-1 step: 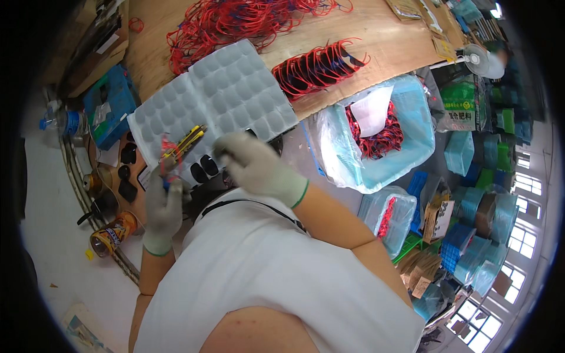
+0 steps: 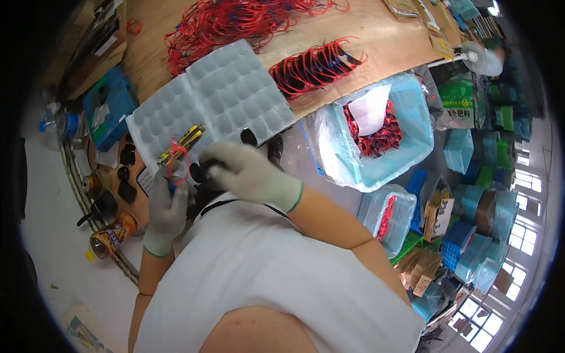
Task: The person repeatedly picks black oval components from a foam tray and attaches red wires to them by hand. They place each wired unit into a blue bin and continue the cycle. A smartphone and utility knife are visible on the table but not used.
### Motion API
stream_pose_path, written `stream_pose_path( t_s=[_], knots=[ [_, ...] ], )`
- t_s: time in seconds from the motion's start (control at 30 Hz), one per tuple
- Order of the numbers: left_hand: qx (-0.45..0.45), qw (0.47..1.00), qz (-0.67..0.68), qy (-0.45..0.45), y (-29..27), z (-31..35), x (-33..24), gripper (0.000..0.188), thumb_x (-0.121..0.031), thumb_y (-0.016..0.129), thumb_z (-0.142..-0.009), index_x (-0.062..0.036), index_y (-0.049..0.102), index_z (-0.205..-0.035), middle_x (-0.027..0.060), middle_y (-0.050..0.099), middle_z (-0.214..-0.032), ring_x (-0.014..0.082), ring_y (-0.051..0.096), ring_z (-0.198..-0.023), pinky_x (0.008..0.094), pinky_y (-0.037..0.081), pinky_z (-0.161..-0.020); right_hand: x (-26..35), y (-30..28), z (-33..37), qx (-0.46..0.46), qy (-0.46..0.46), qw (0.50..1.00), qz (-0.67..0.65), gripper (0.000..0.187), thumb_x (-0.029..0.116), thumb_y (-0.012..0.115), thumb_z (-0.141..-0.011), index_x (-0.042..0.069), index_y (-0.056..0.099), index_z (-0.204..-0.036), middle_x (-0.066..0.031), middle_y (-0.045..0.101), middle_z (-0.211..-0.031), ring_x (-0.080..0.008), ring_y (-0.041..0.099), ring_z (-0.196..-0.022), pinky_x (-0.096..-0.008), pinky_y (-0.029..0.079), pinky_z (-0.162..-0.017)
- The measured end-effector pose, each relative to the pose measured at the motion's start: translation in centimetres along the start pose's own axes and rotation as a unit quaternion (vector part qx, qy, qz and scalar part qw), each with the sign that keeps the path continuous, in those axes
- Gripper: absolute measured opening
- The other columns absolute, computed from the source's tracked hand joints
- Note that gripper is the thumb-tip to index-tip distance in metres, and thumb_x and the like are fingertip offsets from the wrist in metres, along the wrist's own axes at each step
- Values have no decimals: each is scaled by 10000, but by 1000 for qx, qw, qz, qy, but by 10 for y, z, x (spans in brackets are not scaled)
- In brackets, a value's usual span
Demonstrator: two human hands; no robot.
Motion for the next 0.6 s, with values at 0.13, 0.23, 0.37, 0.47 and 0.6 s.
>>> stream_pose_path(
  t_s=[0.13,0.23,0.37,0.47,0.6],
  knots=[
    [35,988,-82,129,25,2,-31,264,-89,500,-1009,24,516,-1248,98,657,-868,148,631,-721,304,508,-652,8,19,6,-24,69,978,-196,374,-7,642,-918,-28,532,-1275,-124,657,-1131,-154,638,-1044,-318,549,-896],
    [8,993,-88,72,25,0,-33,193,-138,512,-1027,32,547,-1111,114,673,-733,181,654,-620,317,523,-595,3,14,7,-40,58,942,-329,386,59,665,-933,-39,519,-1276,-107,648,-1109,-166,642,-1023,-339,565,-879],
    [63,994,65,64,31,3,-49,216,-159,492,-1041,38,556,-1103,108,709,-815,160,668,-678,291,540,-638,-1,4,9,-58,162,890,-422,281,178,684,-946,-44,618,-1105,-81,632,-908,-139,614,-797,-298,525,-716],
    [114,985,107,72,38,-2,-65,242,-179,487,-1046,46,558,-1098,106,719,-862,149,668,-703,277,546,-663,0,4,10,86,167,821,-540,288,221,682,-958,-45,636,-1060,-91,637,-898,-165,606,-774,-311,509,-714],
    [129,989,56,42,27,-2,-63,255,-187,479,-1053,49,572,-1079,83,690,-798,125,627,-658,274,523,-629,4,-4,12,68,175,837,-514,295,248,649,-987,-42,640,-1045,-105,651,-934,-165,597,-778,-330,516,-710]
  ],
)
Point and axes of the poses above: each hand's wrist, its own z-axis away from the middle knuckle, its own y-axis out of the palm, x = y × z, the point moved 7 cm from there along -z, towards the middle knuckle
